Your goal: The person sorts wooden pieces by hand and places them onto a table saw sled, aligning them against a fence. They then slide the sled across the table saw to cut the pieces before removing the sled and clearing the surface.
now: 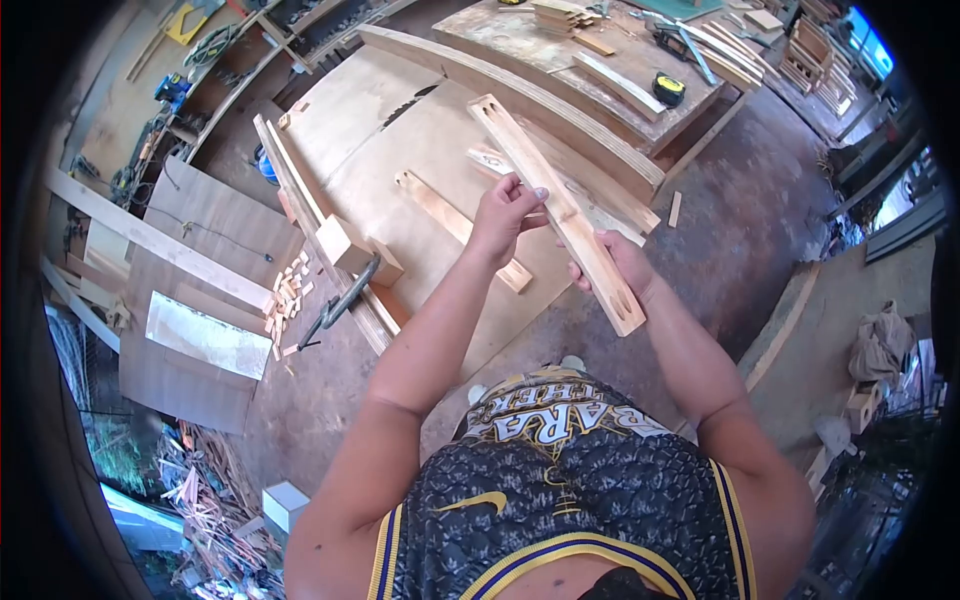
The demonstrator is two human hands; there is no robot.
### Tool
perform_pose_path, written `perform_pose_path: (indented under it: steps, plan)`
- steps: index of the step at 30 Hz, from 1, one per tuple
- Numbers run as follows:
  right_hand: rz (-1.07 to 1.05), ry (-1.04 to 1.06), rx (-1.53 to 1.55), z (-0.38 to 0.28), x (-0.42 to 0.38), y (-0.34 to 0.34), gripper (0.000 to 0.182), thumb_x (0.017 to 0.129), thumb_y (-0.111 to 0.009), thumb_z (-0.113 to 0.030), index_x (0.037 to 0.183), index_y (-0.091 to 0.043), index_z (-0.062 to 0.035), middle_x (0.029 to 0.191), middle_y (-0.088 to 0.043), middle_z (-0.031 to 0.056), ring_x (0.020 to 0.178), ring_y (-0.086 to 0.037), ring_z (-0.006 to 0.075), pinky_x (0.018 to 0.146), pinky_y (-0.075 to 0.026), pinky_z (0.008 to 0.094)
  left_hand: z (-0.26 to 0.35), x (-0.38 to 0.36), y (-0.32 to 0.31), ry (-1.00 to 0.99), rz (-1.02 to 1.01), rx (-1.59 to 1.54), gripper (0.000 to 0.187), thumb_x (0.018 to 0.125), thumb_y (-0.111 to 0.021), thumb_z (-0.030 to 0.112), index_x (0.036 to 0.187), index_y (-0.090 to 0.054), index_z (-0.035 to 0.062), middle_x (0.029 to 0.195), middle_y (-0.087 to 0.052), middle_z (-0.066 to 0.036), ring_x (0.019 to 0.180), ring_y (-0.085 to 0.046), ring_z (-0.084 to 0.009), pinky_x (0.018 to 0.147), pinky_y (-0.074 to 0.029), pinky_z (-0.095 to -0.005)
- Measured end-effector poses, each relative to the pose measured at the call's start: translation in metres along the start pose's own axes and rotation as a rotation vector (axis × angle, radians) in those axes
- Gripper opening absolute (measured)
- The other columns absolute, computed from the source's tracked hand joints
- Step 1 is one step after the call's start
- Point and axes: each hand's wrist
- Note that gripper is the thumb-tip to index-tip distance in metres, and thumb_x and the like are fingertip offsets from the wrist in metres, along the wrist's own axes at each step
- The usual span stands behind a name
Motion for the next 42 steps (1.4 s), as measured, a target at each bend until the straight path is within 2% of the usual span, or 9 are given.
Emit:
perform_pose_path:
  steps: [10,18,22,23,26,33,36,38,42]
  plan:
    - [0.138,-0.057,-0.286,0.016,-0.024,0.012,0.055,0.106,-0.028,-0.040,0.136,-0.045,0.0027,0.106,-0.065,0.0219,0.086,-0.067,0.0265,0.080,-0.055,0.0370,0.027,-0.013,0.018,-0.157,-0.098,0.051,0.042,0.088,-0.067,0.005,0.127,-0.052,0.0054,0.108,-0.066,-0.005,0.098,-0.066,-0.0145,0.081,-0.058,-0.0306]
    - [-0.062,0.019,-0.196,0.001,-0.038,-0.030,0.058,0.104,-0.034,-0.040,0.137,-0.041,0.0062,0.118,-0.062,0.0277,0.094,-0.069,0.0308,0.074,-0.060,0.0380,0.016,0.005,0.086,-0.092,0.038,-0.190,0.016,0.091,-0.066,0.008,0.087,-0.050,0.0122,0.082,-0.058,0.001,0.072,-0.061,-0.0126,0.075,-0.057,-0.0304]
    - [0.148,-0.049,-0.488,0.006,-0.015,-0.041,0.054,0.103,-0.046,-0.038,0.135,-0.046,0.0062,0.118,-0.064,0.0242,0.095,-0.069,0.0277,0.078,-0.058,0.0338,0.012,-0.008,0.107,-0.044,0.175,-0.244,0.012,0.092,-0.065,0.009,0.090,-0.053,0.0112,0.090,-0.061,-0.001,0.083,-0.063,-0.0159,0.080,-0.058,-0.0323]
    - [0.334,-0.075,-0.826,0.017,-0.007,-0.048,0.055,0.094,-0.062,-0.036,0.131,-0.052,0.0027,0.120,-0.064,0.0228,0.095,-0.068,0.0277,0.079,-0.057,0.0360,0.009,-0.012,0.111,-0.018,0.221,-0.191,0.010,0.093,-0.065,0.008,0.094,-0.055,0.0101,0.091,-0.061,-0.002,0.083,-0.063,-0.0159,0.080,-0.058,-0.0324]
    - [0.583,0.195,-1.496,0.071,0.022,-0.047,0.060,0.084,-0.072,-0.039,0.129,-0.057,-0.0022,0.114,-0.066,0.0185,0.093,-0.068,0.0293,0.081,-0.054,0.0397,-0.007,-0.011,0.142,0.042,0.309,-0.082,0.013,0.093,-0.064,0.007,0.105,-0.057,0.0070,0.094,-0.063,-0.003,0.081,-0.063,-0.0147,0.079,-0.058,-0.0313]
    - [0.738,0.253,-1.646,0.101,0.070,-0.074,0.047,0.078,-0.074,-0.037,0.113,-0.067,-0.0068,0.109,-0.060,0.0157,0.108,-0.057,0.0351,0.091,-0.049,0.0446,-0.036,0.016,0.187,0.148,0.460,0.141,0.029,0.093,-0.064,0.008,0.120,-0.056,-0.0003,0.092,-0.063,-0.004,0.073,-0.059,-0.0114,0.067,-0.054,-0.0254]
    - [0.713,0.253,-1.757,0.114,0.079,-0.054,0.049,0.078,-0.075,-0.039,0.113,-0.066,-0.0055,0.111,-0.058,0.0158,0.112,-0.053,0.0357,0.092,-0.048,0.0447,-0.044,0.014,0.190,0.149,0.398,0.686,0.038,0.091,-0.068,0.013,0.121,-0.055,-0.0051,0.095,-0.065,-0.010,0.075,-0.060,-0.0142,0.066,-0.053,-0.0262]
    - [0.699,0.211,-1.777,0.111,0.079,-0.047,0.052,0.078,-0.075,-0.040,0.115,-0.065,-0.0049,0.113,-0.058,0.0162,0.114,-0.052,0.0360,0.093,-0.047,0.0449,-0.061,0.024,0.198,0.070,0.503,1.027,0.053,0.088,-0.072,0.019,0.127,-0.051,-0.0098,0.106,-0.067,-0.019,0.085,-0.065,-0.0219,0.073,-0.054,-0.0307]
    - [0.849,0.409,-1.853,0.080,0.062,-0.030,0.057,0.080,-0.073,-0.041,0.123,-0.061,-0.0050,0.116,-0.057,0.0155,0.115,-0.052,0.0349,0.096,-0.044,0.0441,-0.036,0.014,0.176,0.118,0.433,1.017,0.064,0.086,-0.073,0.021,0.133,-0.046,-0.0126,0.118,-0.063,-0.027,0.102,-0.066,-0.0308,0.085,-0.052,-0.0361]
Point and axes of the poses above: each hand's wrist, its own x-axis towards the middle knuckle, its own y-axis out of the back of the hand, z = x × y
